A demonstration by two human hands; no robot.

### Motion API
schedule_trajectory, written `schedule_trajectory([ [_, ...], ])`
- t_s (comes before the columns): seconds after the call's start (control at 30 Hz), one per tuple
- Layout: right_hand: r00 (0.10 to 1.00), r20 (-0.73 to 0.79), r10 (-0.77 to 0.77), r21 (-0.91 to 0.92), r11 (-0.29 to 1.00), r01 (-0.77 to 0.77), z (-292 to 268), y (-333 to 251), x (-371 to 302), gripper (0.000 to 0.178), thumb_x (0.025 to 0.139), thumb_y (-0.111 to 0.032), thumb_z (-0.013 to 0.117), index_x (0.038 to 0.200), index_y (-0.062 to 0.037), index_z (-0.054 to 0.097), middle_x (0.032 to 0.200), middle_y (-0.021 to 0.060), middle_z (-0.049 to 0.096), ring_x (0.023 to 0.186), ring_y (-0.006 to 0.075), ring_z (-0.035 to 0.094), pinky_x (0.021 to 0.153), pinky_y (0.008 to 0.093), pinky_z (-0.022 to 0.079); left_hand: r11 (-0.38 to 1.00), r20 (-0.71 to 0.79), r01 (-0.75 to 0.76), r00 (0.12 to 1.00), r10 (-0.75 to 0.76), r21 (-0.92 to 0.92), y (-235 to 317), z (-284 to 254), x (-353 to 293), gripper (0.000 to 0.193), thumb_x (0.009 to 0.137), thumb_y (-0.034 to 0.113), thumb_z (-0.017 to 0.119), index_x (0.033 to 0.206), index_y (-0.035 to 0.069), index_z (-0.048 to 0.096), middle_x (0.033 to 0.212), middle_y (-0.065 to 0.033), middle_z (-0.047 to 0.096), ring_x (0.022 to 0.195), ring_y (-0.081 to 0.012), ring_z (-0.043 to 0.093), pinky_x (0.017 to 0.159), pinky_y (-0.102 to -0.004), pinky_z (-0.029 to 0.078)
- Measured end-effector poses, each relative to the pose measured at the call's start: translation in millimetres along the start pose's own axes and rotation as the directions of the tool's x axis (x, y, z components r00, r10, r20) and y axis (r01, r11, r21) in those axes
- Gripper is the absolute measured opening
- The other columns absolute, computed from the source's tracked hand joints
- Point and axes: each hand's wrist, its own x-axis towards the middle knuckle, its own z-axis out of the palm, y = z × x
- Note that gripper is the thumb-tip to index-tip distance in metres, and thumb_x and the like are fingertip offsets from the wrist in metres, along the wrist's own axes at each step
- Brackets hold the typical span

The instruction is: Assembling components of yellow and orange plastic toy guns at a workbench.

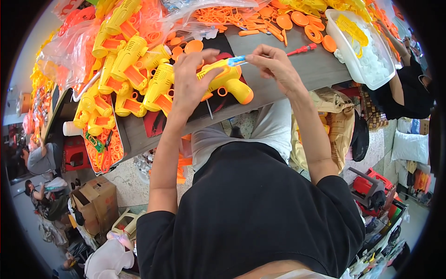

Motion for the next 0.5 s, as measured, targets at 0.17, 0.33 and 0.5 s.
schedule_trajectory([
  [0.17,0.980,-0.110,-0.168,-0.351,0.929,0.119,-19.2,9.2,1.3,0.020,0.085,-0.022,0.075,0.080,-0.0076,0.063,0.074,-0.0059,0.050,0.066,0.0033,0.040,0.061,0.0206,0.031,0.878,-0.021,-0.069,0.996,0.089,0.475,-22.7,8.9,-26.2,0.025,0.081,0.024,0.075,0.103,0.012,0.071,0.103,-0.0027,0.065,0.103,-0.0236,0.057,0.092,-0.0382,0.038],
  [0.33,0.962,-0.142,-0.235,-0.485,0.864,0.139,-26.6,21.4,8.6,0.021,0.082,-0.023,0.076,0.081,-0.0057,0.064,0.079,-0.0036,0.049,0.073,0.0076,0.042,0.067,0.0237,0.032,0.944,-0.076,-0.075,0.992,0.105,0.322,-35.7,12.7,-29.8,0.022,0.080,0.020,0.076,0.100,0.010,0.073,0.102,-0.0033,0.065,0.100,-0.0223,0.058,0.091,-0.0367,0.039],
  [0.5,0.960,-0.096,-0.264,-0.569,0.806,0.164,-12.4,25.4,20.3,0.024,0.079,-0.025,0.078,0.077,-0.0050,0.064,0.082,-0.0016,0.048,0.073,0.0077,0.041,0.065,0.0245,0.032,0.970,-0.144,-0.049,0.986,0.085,0.238,-40.3,15.5,-33.7,0.024,0.079,0.016,0.078,0.101,0.010,0.074,0.101,-0.0026,0.065,0.100,-0.0211,0.058,0.090,-0.0359,0.040],
])
